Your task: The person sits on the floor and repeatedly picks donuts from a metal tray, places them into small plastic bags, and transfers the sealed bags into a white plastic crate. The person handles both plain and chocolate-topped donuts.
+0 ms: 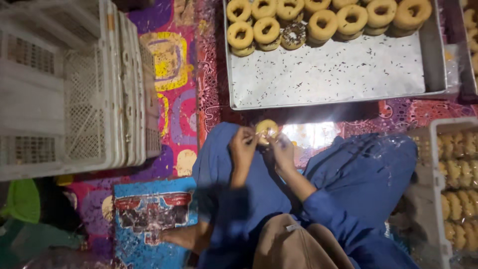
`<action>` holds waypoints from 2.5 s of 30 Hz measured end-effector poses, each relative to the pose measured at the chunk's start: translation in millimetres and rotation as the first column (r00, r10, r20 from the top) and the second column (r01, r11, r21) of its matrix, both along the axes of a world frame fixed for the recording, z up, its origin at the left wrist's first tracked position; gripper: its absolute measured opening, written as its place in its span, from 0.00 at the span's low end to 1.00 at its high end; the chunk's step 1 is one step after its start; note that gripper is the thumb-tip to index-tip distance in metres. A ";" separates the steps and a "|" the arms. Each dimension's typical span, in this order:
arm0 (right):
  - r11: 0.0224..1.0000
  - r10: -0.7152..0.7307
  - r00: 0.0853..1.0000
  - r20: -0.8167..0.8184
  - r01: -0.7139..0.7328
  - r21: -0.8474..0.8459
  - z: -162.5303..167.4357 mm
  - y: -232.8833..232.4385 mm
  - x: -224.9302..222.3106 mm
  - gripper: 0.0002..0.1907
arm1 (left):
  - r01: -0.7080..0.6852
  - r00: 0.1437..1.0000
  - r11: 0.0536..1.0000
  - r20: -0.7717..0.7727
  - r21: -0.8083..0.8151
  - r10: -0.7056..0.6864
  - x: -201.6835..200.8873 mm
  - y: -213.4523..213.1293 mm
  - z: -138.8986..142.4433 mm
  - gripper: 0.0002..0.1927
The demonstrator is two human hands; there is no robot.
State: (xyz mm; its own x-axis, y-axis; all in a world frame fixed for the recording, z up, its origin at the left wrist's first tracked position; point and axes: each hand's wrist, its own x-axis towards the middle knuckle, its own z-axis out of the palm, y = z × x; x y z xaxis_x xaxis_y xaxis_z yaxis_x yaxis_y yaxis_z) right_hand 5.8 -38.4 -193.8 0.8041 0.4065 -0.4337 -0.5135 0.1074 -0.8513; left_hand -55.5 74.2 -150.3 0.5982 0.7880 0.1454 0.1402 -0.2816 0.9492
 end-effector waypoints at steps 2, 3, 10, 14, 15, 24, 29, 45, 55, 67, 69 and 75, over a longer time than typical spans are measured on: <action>0.987 -0.145 0.989 -0.029 0.142 -0.073 6.3 18.6 9.0 0.09 | 0.133 0.969 0.987 -0.222 0.091 -0.110 36.6 23.2 -0.4 0.18; 0.975 -0.130 0.989 0.065 0.140 -0.174 8.6 26.2 11.6 0.12 | 0.232 0.904 0.961 -0.399 0.150 -0.155 50.6 31.4 0.3 0.23; 0.904 -0.183 0.976 0.123 0.216 -0.369 14.1 36.9 16.3 0.26 | 0.541 0.342 0.813 -0.828 -0.214 -0.445 84.8 44.0 1.8 0.51; 0.998 -0.048 0.974 -0.222 0.053 0.016 20.1 25.5 17.7 0.29 | 0.477 0.497 0.845 -0.719 -0.240 -0.485 78.3 41.4 -1.0 0.47; 0.996 -0.060 0.972 -0.226 0.074 0.052 23.1 20.4 15.0 0.33 | 0.436 0.590 0.866 -0.648 -0.247 -0.482 71.4 37.6 0.4 0.46; 0.870 0.372 0.417 0.829 -0.467 -0.156 28.7 -35.9 -28.6 0.54 | 0.307 0.937 0.906 0.076 0.291 -0.342 -103.9 -29.8 22.5 0.69; 0.760 0.454 0.103 0.885 -0.563 -0.324 6.4 -22.7 -34.9 0.55 | 0.239 0.953 0.919 -0.254 0.312 -0.162 -141.5 -38.8 -12.4 0.67; 0.895 0.182 0.663 0.726 0.194 -0.401 139.0 -335.9 12.9 0.37 | 0.967 0.192 0.198 0.054 0.157 -0.980 14.7 -200.3 66.4 0.63; -0.153 0.285 0.828 0.483 0.537 -0.829 76.7 -520.7 111.8 0.40 | 0.912 0.384 0.404 -0.201 -0.072 -0.901 32.4 -150.6 43.5 0.25; -0.017 0.065 0.681 0.729 0.732 -0.682 89.0 -455.8 115.4 0.28 | 0.383 0.907 0.900 -0.103 -0.208 -0.409 -58.7 -56.5 -31.2 0.15; 0.288 -0.029 0.409 0.912 0.877 -0.384 107.4 -403.4 101.3 0.19 | 0.396 0.913 0.912 -0.059 -0.106 -0.403 -56.6 -55.7 -45.9 0.14; 0.680 0.632 0.498 0.594 0.013 -0.733 59.7 -167.8 78.7 0.10 | 0.206 0.976 0.924 0.000 -0.322 -0.218 -29.5 -64.4 -73.7 0.14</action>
